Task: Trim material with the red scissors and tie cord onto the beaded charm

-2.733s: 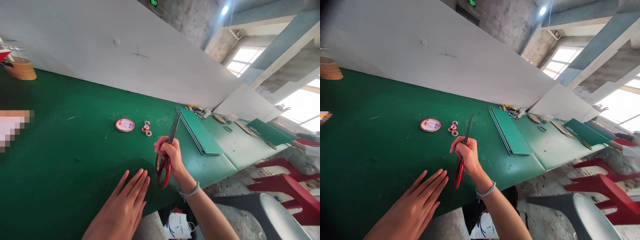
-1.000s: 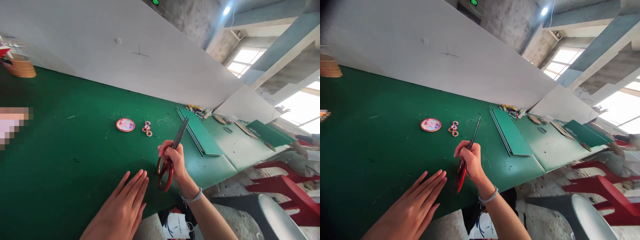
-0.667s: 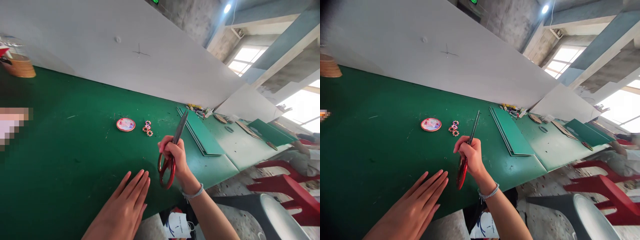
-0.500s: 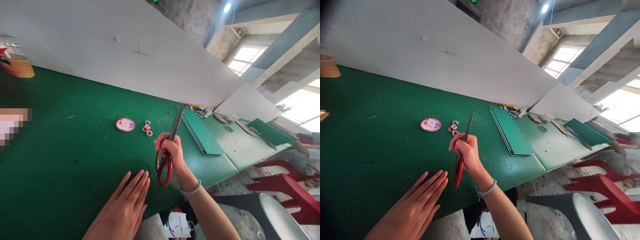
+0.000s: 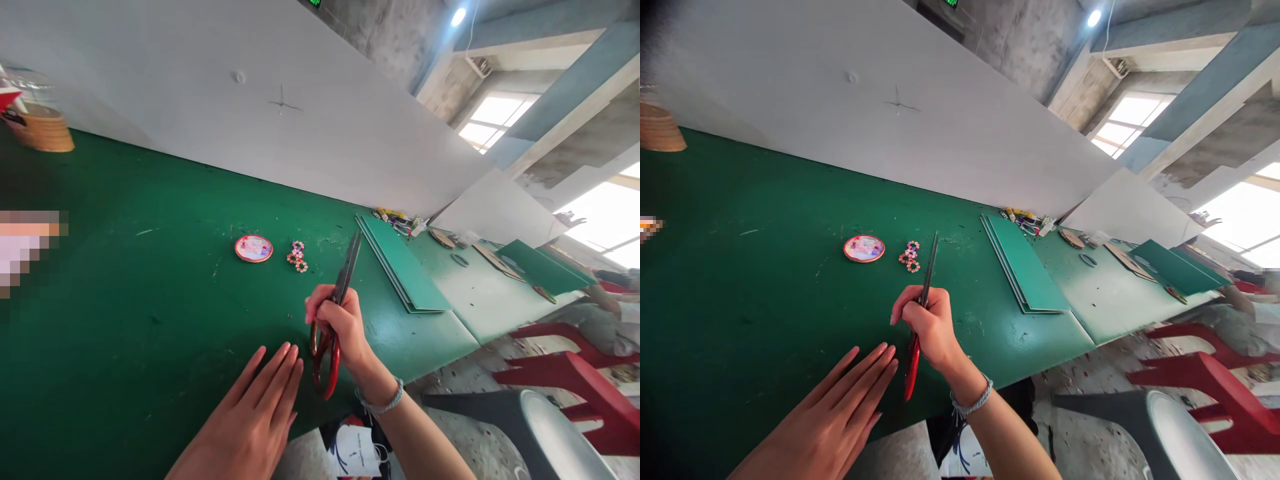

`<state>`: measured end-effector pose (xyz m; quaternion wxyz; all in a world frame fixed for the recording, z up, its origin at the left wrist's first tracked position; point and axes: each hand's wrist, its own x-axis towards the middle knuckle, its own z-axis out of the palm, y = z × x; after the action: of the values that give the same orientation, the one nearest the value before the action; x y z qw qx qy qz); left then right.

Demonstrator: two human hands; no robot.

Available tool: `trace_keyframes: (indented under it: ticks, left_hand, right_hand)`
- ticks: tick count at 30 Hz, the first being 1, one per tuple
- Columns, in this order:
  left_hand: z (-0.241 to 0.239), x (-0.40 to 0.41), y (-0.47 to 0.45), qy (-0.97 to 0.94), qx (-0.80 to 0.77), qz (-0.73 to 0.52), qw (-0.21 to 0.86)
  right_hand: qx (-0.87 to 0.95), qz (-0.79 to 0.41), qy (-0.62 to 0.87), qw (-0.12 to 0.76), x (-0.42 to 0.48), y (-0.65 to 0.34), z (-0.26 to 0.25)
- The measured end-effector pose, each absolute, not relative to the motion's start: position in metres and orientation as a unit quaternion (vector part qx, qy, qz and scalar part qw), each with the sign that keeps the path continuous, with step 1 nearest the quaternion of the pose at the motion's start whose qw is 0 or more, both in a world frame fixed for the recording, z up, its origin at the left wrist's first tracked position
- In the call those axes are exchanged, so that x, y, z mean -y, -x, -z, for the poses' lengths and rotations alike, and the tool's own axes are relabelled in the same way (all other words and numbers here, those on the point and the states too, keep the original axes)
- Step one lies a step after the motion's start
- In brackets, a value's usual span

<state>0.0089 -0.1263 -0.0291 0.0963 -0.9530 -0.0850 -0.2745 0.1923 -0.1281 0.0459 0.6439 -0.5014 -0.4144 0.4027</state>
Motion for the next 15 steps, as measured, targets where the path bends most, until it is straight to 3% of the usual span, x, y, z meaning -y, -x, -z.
trace_keyframes:
  ticks: [15]
  left_hand:
    - [0.0255, 0.1244, -0.0157, 0.947, 0.094, 0.298, 0.075]
  right_hand:
    - [0.438, -0.393, 0.510, 0.627, 0.1284, -0.1892, -0.0470]
